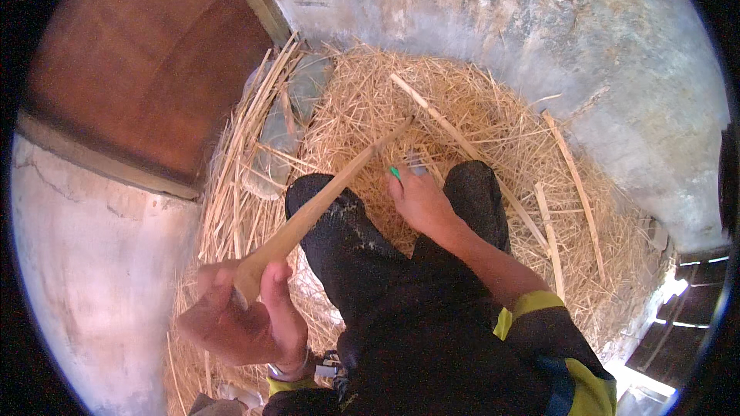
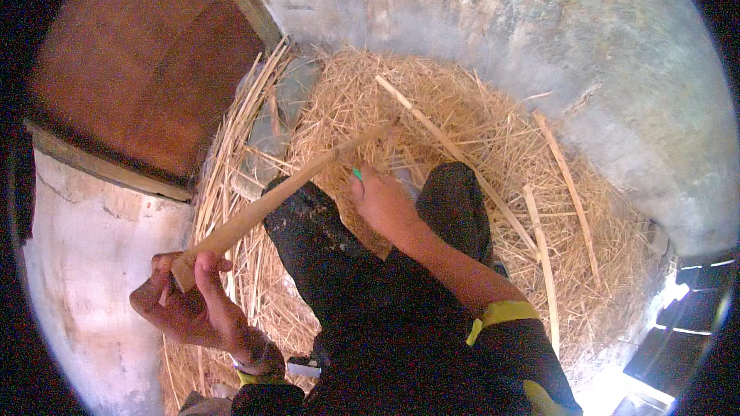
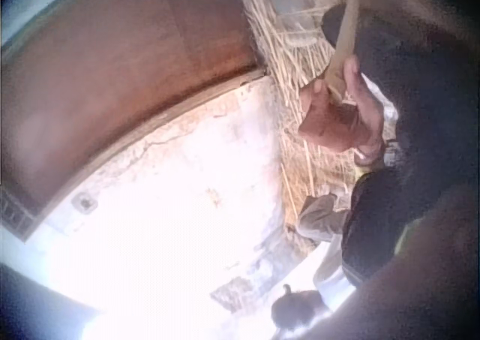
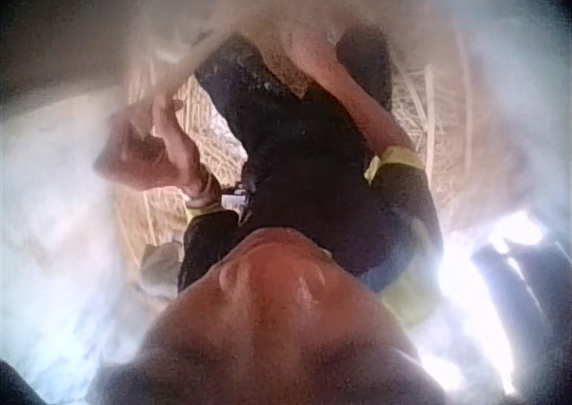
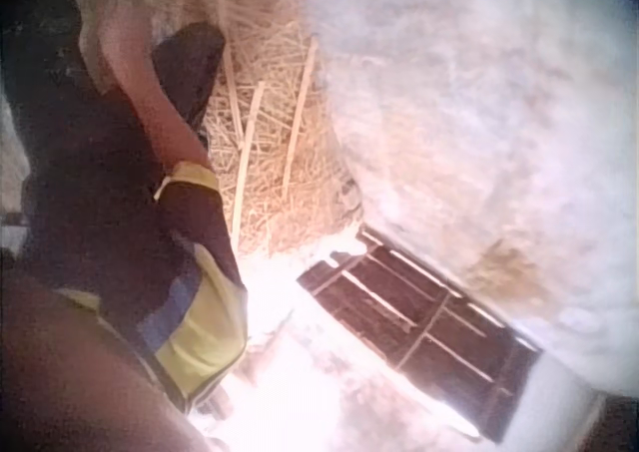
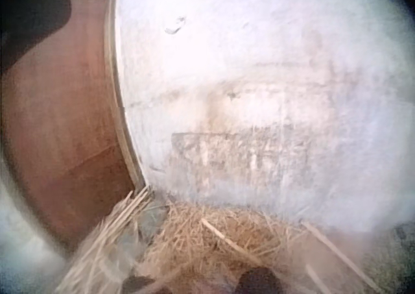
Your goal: The person sits on a straw-covered floor and uses a green utility knife to shave a long, thin piece of bamboo. They hold the bamboo with their left hand and repeatedly scrape the blade along its length to remove the outer layer, creating wood shavings.
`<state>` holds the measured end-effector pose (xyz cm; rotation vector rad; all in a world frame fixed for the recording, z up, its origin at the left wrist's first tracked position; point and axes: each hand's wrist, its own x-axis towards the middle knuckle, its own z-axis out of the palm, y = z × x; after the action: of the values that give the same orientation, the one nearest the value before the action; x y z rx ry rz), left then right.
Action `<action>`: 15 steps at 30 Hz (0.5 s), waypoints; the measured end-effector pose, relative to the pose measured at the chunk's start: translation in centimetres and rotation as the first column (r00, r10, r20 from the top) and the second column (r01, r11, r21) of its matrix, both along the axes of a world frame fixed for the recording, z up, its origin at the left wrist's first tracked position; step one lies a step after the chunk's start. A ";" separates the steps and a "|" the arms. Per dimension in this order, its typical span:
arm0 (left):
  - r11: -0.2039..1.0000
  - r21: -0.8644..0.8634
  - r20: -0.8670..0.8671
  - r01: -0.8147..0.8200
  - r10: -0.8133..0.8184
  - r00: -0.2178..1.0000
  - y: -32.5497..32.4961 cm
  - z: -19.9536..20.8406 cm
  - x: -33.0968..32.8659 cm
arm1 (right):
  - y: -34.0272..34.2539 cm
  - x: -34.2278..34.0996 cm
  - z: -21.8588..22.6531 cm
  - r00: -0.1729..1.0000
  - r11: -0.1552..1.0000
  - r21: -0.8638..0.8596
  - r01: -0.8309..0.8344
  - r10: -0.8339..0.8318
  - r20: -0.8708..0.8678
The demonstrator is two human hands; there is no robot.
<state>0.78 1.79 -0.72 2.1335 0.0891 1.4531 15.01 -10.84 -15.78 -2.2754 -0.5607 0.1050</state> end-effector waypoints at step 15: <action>0.989 -0.109 0.056 0.096 -0.090 0.994 1.8 -0.5 -0.2 | -1.0 -1.5 -0.1 0.991 0.980 0.198 -0.002 0.028 -0.127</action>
<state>0.55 3.64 -1.18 1.9828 0.0498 1.4139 13.50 -11.84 -15.83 -2.0555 -0.4973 0.1950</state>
